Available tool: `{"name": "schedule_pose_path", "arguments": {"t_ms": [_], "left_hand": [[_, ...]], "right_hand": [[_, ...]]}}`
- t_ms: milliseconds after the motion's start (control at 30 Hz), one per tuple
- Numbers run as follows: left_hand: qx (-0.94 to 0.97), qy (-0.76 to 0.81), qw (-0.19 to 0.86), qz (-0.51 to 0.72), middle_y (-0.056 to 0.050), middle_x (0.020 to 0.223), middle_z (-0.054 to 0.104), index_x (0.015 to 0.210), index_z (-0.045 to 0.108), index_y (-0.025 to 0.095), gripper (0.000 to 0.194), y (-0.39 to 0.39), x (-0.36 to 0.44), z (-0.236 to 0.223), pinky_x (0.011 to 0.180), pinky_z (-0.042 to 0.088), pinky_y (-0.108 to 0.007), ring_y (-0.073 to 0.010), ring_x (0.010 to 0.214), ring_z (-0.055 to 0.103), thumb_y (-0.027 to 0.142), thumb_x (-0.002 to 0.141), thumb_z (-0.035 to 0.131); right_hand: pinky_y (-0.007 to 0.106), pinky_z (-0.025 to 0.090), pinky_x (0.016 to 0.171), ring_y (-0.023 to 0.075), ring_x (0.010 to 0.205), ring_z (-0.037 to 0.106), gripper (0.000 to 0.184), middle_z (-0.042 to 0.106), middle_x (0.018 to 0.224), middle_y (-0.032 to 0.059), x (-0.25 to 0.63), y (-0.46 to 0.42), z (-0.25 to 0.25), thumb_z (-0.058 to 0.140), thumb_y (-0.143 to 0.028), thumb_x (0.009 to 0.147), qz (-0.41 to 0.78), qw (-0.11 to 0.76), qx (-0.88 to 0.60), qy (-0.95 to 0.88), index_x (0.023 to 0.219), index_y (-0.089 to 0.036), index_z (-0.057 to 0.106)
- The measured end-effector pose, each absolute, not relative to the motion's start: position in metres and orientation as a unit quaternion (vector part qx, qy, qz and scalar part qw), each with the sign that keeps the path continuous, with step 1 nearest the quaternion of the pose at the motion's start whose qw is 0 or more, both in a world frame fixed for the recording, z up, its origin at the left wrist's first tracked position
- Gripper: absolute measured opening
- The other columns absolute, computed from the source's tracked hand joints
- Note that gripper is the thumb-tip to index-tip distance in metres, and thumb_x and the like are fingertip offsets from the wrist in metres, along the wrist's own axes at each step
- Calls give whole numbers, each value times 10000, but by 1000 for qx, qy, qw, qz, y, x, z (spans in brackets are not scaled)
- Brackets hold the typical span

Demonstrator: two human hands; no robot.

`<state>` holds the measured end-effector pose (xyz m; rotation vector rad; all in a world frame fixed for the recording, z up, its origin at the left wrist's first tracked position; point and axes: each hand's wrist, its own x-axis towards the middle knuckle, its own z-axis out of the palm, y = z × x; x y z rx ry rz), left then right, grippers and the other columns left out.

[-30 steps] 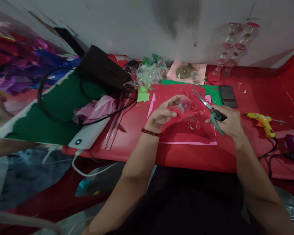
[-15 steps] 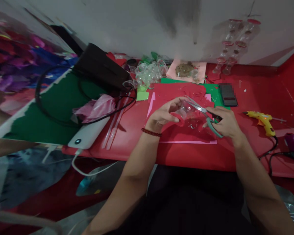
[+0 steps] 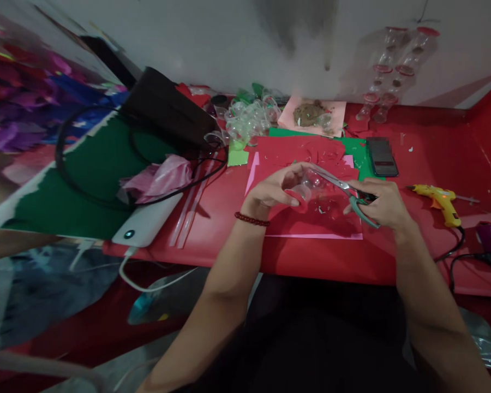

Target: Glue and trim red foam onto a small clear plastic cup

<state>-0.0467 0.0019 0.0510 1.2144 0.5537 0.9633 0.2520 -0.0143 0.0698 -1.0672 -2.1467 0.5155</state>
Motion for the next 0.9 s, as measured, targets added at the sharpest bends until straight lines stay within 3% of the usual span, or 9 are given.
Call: {"name": "schedule_pose_path", "arguments": {"t_ms": [200, 500, 633, 767, 900], "left_hand": [[555, 255, 685, 397, -124, 1109, 756, 1155, 755, 223, 717, 2, -50, 52, 738, 546, -328, -282, 978, 729, 224, 468, 957], [573, 248, 682, 380, -124, 1129, 767, 1120, 761, 205, 703, 3, -52, 56, 859, 575, -355, -297, 1081, 711, 141, 450, 966], [510, 262, 680, 456, -99, 1178, 763, 1140, 770, 199, 712, 1, -49, 51, 876, 578, -324, -259, 1053, 723, 151, 452, 947], [392, 260, 693, 547, -98, 1203, 779, 1208, 747, 198, 612, 4, -37, 48, 945, 584, -360, -260, 1100, 732, 338, 625, 872], [311, 247, 717, 573, -101, 1176, 801, 1158, 739, 193, 475, 9, -29, 46, 1026, 574, -423, -298, 1255, 694, 390, 727, 766]], "right_hand": [[293, 484, 619, 159, 632, 600, 290, 737, 749, 21, 256, -14, 75, 738, -384, 838, 177, 326, -404, -836, 1062, -248, 860], [300, 540, 664, 175, 665, 669, 280, 768, 758, 19, 260, -14, 76, 669, -333, 867, 186, 306, -400, -844, 1063, -252, 852], [329, 566, 693, 206, 709, 713, 242, 773, 785, 20, 254, -15, 72, 667, -305, 850, 186, 351, -435, -808, 1026, -256, 826], [384, 585, 734, 257, 812, 730, 391, 765, 960, 73, 252, -12, 64, 756, -430, 817, 161, 412, -465, -767, 1152, -230, 752], [425, 578, 775, 267, 839, 693, 493, 741, 1059, 109, 252, -7, 54, 762, -538, 834, 145, 385, -474, -779, 1218, -235, 697]]}}
